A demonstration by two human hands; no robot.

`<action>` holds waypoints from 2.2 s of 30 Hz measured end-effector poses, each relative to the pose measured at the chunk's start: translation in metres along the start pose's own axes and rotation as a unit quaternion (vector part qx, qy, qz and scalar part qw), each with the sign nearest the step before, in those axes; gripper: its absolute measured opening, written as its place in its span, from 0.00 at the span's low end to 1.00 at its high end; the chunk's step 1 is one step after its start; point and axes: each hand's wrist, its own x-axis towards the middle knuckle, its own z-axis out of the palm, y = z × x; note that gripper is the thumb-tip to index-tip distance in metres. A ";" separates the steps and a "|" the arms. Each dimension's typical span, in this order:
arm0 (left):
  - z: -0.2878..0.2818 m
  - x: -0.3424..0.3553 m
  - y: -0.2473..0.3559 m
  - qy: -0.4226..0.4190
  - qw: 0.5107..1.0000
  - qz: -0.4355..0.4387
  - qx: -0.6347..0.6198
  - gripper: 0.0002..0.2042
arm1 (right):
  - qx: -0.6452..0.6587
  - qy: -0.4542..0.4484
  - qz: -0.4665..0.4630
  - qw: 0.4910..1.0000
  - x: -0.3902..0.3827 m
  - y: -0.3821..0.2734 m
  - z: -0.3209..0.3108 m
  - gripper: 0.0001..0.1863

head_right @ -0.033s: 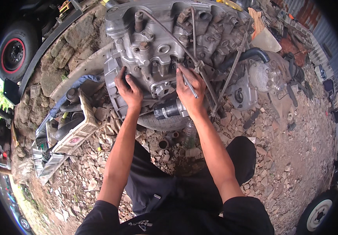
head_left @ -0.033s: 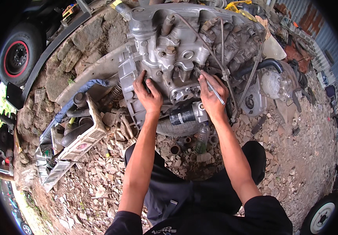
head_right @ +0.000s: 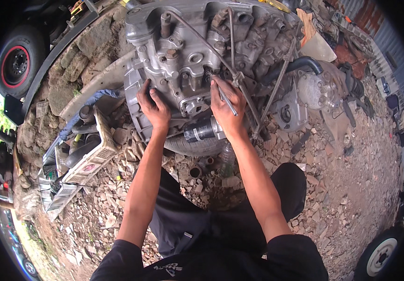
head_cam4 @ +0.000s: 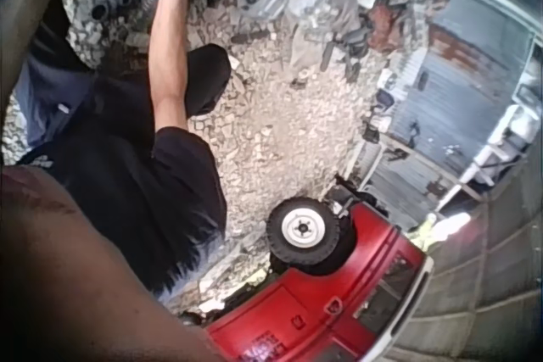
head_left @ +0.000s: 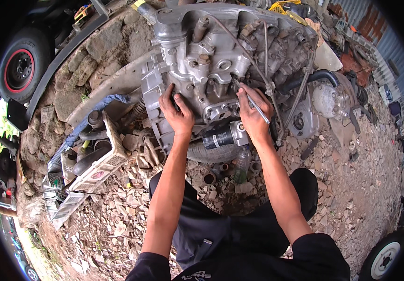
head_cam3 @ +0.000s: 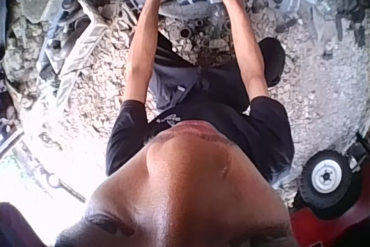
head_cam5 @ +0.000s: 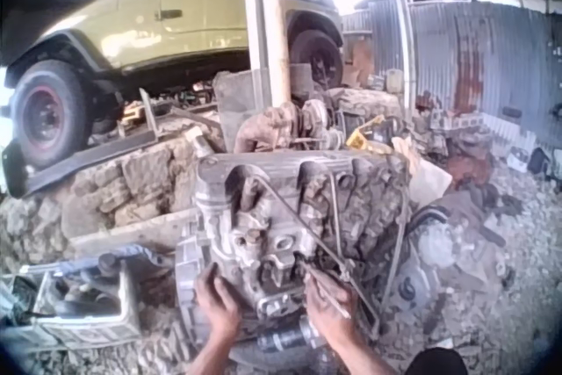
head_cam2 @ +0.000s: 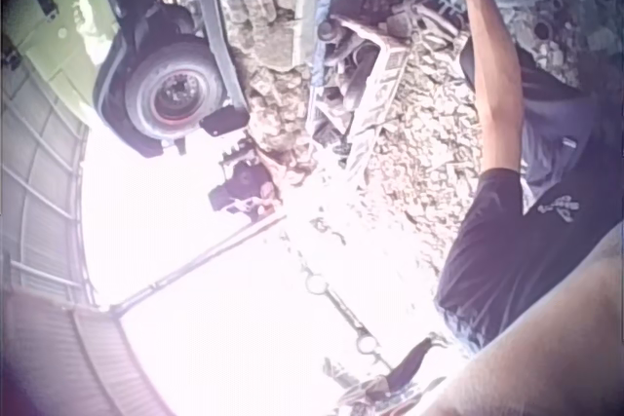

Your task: The person pours liquid from a plastic bottle onto the engine block and then uses a metal scribe to clean the mounting surfaces by hand.

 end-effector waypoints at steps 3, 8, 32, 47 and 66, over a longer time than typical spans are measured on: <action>0.000 0.000 0.002 -0.002 1.000 0.001 0.005 0.15 | 0.006 -0.007 0.046 0.999 -0.010 0.010 0.003 0.07; -0.002 0.000 0.001 -0.001 1.000 0.004 0.004 0.15 | 0.020 -0.002 0.031 0.999 -0.006 0.011 0.007 0.07; 0.002 -0.002 -0.002 0.007 1.000 -0.007 0.001 0.15 | -0.026 0.021 -0.003 0.999 -0.002 -0.008 0.007 0.08; 0.003 -0.001 0.000 0.007 1.000 -0.004 -0.002 0.16 | -0.009 0.005 -0.022 1.000 0.002 0.002 0.001 0.08; 0.002 0.000 0.003 0.008 1.000 0.000 0.001 0.16 | -0.008 -0.054 0.119 0.991 -0.001 0.000 -0.004 0.09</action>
